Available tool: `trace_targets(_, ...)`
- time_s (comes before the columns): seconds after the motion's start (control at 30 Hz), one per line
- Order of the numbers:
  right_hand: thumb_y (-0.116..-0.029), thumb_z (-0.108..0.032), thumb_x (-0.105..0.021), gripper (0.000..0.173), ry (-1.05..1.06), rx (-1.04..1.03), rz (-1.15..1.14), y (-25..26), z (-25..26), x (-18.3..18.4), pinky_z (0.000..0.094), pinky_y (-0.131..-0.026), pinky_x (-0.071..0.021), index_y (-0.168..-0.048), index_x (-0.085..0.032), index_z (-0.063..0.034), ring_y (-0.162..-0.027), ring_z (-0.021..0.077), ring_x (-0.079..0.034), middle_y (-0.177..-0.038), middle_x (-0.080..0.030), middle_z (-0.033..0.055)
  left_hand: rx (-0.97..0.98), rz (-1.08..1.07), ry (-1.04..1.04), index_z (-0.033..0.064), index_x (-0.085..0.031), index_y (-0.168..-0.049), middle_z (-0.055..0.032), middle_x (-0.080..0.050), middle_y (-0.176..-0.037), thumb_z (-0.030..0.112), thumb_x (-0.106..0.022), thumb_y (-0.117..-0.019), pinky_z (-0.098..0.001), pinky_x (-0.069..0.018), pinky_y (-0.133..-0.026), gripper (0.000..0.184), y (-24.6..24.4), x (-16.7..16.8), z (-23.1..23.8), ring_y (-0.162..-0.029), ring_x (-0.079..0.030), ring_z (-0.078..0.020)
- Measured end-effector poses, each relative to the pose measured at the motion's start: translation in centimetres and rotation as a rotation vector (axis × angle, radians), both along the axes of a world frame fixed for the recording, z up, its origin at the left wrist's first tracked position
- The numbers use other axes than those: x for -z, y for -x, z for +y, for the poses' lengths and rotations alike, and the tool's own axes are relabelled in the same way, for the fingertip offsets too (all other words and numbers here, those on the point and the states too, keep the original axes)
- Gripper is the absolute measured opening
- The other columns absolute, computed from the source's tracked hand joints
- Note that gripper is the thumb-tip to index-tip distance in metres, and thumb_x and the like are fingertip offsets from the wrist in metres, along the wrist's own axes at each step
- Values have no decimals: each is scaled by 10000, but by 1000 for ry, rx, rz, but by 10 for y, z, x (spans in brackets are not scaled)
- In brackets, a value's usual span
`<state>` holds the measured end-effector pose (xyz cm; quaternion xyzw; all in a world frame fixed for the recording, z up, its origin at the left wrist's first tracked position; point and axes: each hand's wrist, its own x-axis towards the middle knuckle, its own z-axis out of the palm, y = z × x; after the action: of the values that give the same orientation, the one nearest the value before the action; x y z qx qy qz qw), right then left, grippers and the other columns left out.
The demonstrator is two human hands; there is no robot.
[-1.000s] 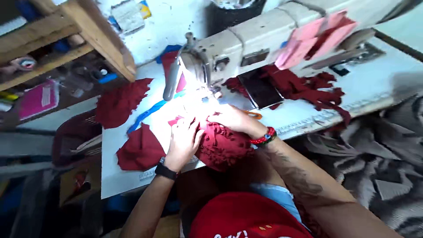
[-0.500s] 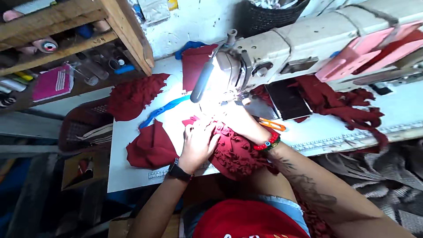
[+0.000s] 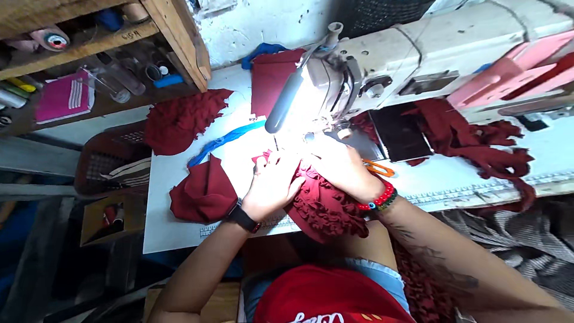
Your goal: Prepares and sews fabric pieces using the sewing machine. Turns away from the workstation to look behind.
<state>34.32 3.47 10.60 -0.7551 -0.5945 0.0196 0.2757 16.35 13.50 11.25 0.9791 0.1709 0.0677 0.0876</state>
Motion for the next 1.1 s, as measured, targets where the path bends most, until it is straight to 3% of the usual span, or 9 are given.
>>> trace_targets(0.13,-968,-204,-641,190,10,66,-91,-6,-4,1,603,-702,-561,-996,-761,-59,-920,389,-708,-1019,-718,181,30,-37,-21,200,-523,-1508,20,-507,-1550,466,-393,-1062,-559,-393,-1053,535,-15,3,6,-1426,-440,-250)
trace_targets(0.3,-949,-199,-662,183,8,131,-91,-9,-3,2,611,-681,-553,-970,-759,-45,-887,419,-707,-935,-713,202,-5,-71,9,211,-522,-1506,31,-498,-1557,470,-390,-1071,-571,-367,-1074,524,-20,7,5,-1457,-403,-245)
trace_targets(0.4,-1022,-365,-597,356,29,191,-15,-14,2,8,614,-705,-551,-961,-763,-56,-878,403,-707,-932,-717,192,-30,-34,26,229,-509,-1519,53,-469,-1582,495,-364,-1075,-584,-360,-1088,538,-22,4,7,-1469,-390,-237)
trace_targets(0.47,-1023,-415,-602,389,70,229,37,-15,6,6,631,-754,-548,-1005,-780,-70,-922,402,-715,-978,-737,186,-45,-37,28,226,-526,-1505,42,-515,-1542,497,-390,-1068,-602,-379,-1055,532,-24,3,8,-1424,-444,-254)
trace_targets(0.53,-1022,-408,-609,374,68,234,57,-15,6,5,639,-777,-546,-1030,-787,-79,-951,401,-712,-1012,-741,182,-56,-41,23,230,-547,-1486,33,-545,-1508,502,-400,-1065,-636,-372,-1057,522,-25,5,8,-1417,-456,-261)
trace_targets(0.73,-1025,-389,-605,371,14,217,3,-12,2,6,621,-710,-542,-967,-762,-58,-888,403,-709,-953,-725,190,-55,-75,7,247,-537,-1499,50,-547,-1509,481,-400,-1065,-641,-319,-1082,512,-21,10,9,-1420,-444,-258)
trace_targets(0.87,-1021,-412,-593,382,37,231,-26,-14,4,8,615,-703,-536,-967,-787,-86,-893,401,-708,-932,-727,182,-45,-94,22,233,-560,-1476,33,-562,-1497,473,-427,-1056,-643,-343,-1054,502,-20,7,12,-1396,-472,-274)
trace_targets(1.1,-1017,-377,-612,329,46,218,-11,-15,3,8,628,-725,-531,-1020,-789,-99,-930,407,-702,-1012,-732,182,13,-78,9,232,-566,-1476,23,-577,-1473,447,-448,-1057,-643,-337,-1044,486,-19,3,20,-1372,-483,-276)
